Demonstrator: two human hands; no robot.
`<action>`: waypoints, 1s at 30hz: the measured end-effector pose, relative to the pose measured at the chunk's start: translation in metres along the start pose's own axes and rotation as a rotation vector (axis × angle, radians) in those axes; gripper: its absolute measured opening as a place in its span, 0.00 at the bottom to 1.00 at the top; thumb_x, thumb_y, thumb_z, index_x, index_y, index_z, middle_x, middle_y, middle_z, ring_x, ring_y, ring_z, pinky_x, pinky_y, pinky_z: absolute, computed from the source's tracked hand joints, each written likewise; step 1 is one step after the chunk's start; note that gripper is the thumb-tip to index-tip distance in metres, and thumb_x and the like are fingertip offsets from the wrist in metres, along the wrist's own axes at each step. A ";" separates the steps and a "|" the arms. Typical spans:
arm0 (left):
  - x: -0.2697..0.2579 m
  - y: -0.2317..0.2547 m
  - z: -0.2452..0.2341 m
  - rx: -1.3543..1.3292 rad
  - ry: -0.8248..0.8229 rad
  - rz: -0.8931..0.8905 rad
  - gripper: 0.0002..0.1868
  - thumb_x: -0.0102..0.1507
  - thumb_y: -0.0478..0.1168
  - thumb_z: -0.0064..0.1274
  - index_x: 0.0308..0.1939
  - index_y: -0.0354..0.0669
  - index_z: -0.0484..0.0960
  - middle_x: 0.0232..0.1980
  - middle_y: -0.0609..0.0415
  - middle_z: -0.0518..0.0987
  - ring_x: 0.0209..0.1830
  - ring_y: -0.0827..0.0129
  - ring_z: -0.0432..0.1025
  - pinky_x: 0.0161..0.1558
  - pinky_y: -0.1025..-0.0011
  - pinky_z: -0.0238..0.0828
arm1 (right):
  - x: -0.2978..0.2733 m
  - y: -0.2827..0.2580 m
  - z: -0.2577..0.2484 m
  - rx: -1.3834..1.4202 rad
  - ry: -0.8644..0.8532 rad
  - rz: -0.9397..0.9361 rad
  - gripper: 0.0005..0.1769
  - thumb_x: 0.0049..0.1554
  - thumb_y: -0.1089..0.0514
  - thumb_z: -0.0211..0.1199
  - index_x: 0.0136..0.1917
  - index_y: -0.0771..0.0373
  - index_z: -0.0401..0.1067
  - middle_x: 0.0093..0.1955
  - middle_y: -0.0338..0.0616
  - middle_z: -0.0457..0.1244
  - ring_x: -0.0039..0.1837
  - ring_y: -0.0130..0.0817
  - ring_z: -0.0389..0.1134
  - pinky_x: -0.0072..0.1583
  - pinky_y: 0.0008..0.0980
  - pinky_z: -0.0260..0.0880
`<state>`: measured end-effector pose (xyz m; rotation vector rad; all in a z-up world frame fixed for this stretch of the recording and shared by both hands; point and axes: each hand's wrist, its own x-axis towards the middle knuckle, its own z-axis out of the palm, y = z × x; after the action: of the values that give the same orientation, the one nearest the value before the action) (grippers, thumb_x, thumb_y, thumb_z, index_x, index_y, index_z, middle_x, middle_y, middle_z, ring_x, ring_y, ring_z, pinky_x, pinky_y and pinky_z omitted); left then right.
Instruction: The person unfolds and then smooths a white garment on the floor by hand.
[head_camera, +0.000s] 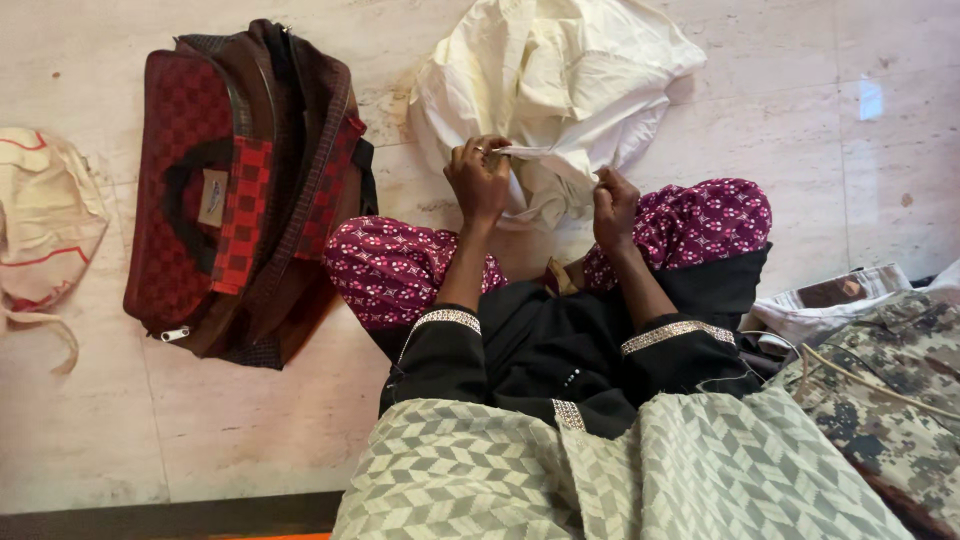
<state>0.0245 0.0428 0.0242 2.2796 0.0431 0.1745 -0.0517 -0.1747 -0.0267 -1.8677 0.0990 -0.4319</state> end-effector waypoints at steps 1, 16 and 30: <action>-0.002 0.006 -0.005 0.152 0.035 0.104 0.12 0.57 0.38 0.57 0.43 0.57 0.88 0.52 0.62 0.81 0.62 0.62 0.69 0.65 0.50 0.55 | -0.001 -0.003 0.001 0.004 -0.007 0.001 0.09 0.57 0.67 0.48 0.44 0.72 0.69 0.33 0.51 0.57 0.36 0.40 0.58 0.41 0.37 0.60; -0.034 -0.004 0.028 0.284 -0.141 0.604 0.09 0.57 0.39 0.53 0.39 0.41 0.84 0.44 0.50 0.79 0.51 0.59 0.73 0.56 0.59 0.64 | -0.007 -0.081 0.001 -0.276 -0.448 -0.363 0.10 0.50 0.66 0.56 0.46 0.67 0.72 0.41 0.52 0.65 0.43 0.51 0.68 0.46 0.47 0.69; -0.032 -0.019 0.038 0.426 -0.026 0.598 0.07 0.59 0.37 0.52 0.37 0.38 0.81 0.45 0.46 0.78 0.46 0.58 0.76 0.53 0.60 0.69 | -0.007 -0.080 0.002 -0.437 -0.350 -0.439 0.09 0.50 0.63 0.61 0.46 0.63 0.74 0.40 0.47 0.67 0.44 0.49 0.69 0.47 0.45 0.69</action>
<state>-0.0015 0.0241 -0.0185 2.6563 -0.6784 0.4838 -0.0685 -0.1440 0.0451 -2.3753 -0.4976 -0.3922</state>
